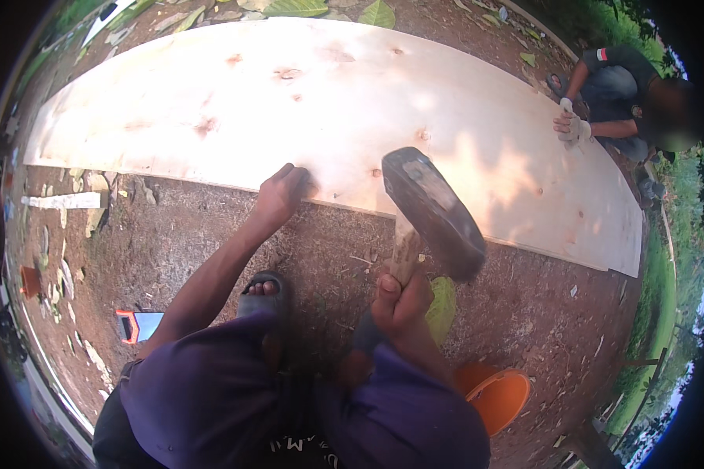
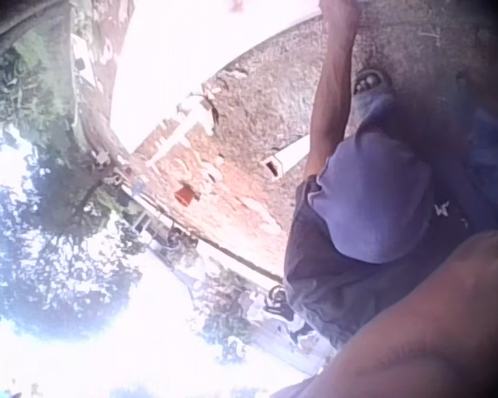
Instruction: The person assembles a wooden structure by positioning planks and hammering nails into a large plywood sheet. They retrieve nails from a bucket, align the wood pieces, and secure them with a hammer while another person assists by holding the plywood.
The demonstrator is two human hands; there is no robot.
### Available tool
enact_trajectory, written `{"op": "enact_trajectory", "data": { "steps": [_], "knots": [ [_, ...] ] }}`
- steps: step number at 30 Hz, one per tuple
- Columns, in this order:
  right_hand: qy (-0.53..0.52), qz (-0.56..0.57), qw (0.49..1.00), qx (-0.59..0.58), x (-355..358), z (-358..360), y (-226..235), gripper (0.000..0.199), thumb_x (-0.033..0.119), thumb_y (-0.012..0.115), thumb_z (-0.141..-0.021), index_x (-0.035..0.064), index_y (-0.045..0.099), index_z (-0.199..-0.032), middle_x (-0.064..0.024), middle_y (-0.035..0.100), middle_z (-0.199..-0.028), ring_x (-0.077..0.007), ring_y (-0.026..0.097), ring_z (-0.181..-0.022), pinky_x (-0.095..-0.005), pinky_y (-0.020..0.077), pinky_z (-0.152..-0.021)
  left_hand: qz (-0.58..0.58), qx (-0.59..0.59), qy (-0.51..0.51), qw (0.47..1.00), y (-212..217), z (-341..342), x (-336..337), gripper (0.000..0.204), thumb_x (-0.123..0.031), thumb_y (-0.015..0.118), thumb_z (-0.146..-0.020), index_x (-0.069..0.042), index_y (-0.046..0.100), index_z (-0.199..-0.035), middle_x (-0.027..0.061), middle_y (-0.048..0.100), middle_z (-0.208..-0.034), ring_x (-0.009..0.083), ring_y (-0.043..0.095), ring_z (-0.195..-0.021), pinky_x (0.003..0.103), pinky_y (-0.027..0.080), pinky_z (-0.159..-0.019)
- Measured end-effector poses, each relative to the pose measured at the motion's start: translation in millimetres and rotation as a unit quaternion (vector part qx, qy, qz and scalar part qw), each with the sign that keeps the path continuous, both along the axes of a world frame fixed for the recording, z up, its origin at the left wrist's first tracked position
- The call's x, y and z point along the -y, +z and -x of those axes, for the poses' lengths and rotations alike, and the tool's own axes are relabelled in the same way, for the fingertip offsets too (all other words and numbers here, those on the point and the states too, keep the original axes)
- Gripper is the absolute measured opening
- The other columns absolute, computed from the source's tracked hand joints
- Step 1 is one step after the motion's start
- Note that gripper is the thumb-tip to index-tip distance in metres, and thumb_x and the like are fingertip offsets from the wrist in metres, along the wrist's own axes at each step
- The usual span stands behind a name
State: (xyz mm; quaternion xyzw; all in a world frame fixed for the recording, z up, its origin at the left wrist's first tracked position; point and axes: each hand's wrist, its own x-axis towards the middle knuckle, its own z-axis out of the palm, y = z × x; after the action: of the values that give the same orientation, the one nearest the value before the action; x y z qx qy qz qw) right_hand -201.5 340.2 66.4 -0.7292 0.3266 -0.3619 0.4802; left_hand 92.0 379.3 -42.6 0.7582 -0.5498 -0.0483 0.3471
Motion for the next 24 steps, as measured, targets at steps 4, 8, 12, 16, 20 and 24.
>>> {"op": "enact_trajectory", "data": {
  "steps": [4,8,12,16,20,24],
  "knots": [
    [0.055,0.017,0.977,-0.206,-4.3,8.3,-57.4,0.037,0.039,0.056,-0.104,0.0019,0.051,-0.103,-0.0232,0.063,-0.07,-0.0396,0.066,-0.065,-0.0481,0.0498,-0.052,-0.014,-0.007,0.004,1.0,2.4,7.0,6.9,0.01,-0.005,0.065,-0.087,-0.006,0.065,-0.097,0.0135,0.065,-0.088,0.0344,0.068,-0.075,0.043,0.056,-0.063],
    [0.099,0.008,0.924,-0.369,-10.9,-8.8,-58.1,0.038,0.04,0.053,-0.105,0.0016,0.053,-0.105,-0.0256,0.067,-0.077,-0.0421,0.07,-0.072,-0.0487,0.0516,-0.058,-0.031,0.016,0.01,0.999,-0.2,-2.2,5.6,0.01,-0.004,0.063,-0.088,-0.005,0.065,-0.097,0.0136,0.065,-0.088,0.0354,0.068,-0.075,0.043,0.056,-0.063],
    [0.024,0.099,0.987,-0.125,-13.4,-17.8,19.2,0.041,0.043,0.052,-0.105,0.0022,0.055,-0.101,-0.0177,0.066,-0.074,-0.0318,0.069,-0.065,-0.0418,0.0517,-0.058,-0.023,-0.004,0.012,1.0,2.7,1.8,-1.2,0.006,-0.008,0.062,-0.092,-0.005,0.064,-0.096,0.0138,0.064,-0.088,0.0375,0.066,-0.076,0.045,0.056,-0.066],
    [-0.019,0.084,0.994,-0.064,-2.0,6.8,-59.5,0.043,0.042,0.053,-0.105,0.0005,0.056,-0.094,-0.0104,0.061,-0.069,-0.0223,0.064,-0.058,-0.036,0.0494,-0.053,-0.012,-0.004,-0.004,1.0,0.4,4.6,4.2,0.008,-0.005,0.06,-0.091,-0.005,0.066,-0.097,0.0142,0.064,-0.088,0.0367,0.067,-0.075,0.044,0.056,-0.065],
    [0.037,0.039,0.915,-0.399,11.7,2.6,-90.6,0.03,0.03,0.057,-0.103,0.0001,0.059,-0.099,-0.0117,0.063,-0.071,-0.0321,0.063,-0.058,-0.042,0.0515,-0.058,-0.029,-0.005,0.009,1.0,-1.5,-0.4,5.7,0.009,-0.006,0.062,-0.09,-0.005,0.066,-0.098,0.0151,0.064,-0.087,0.0375,0.067,-0.076,0.045,0.055,-0.064],
    [0.0,0.074,0.992,-0.1,-0.9,-11.7,1.7,0.036,0.032,0.053,-0.106,-0.0015,0.056,-0.093,-0.0166,0.059,-0.067,-0.0383,0.061,-0.057,-0.0454,0.05,-0.056,-0.024,-0.009,0.014,1.0,1.6,1.5,-4.4,0.008,-0.008,0.063,-0.092,-0.005,0.066,-0.098,0.0153,0.065,-0.088,0.0373,0.067,-0.076,0.045,0.055,-0.064]
  ]
}}
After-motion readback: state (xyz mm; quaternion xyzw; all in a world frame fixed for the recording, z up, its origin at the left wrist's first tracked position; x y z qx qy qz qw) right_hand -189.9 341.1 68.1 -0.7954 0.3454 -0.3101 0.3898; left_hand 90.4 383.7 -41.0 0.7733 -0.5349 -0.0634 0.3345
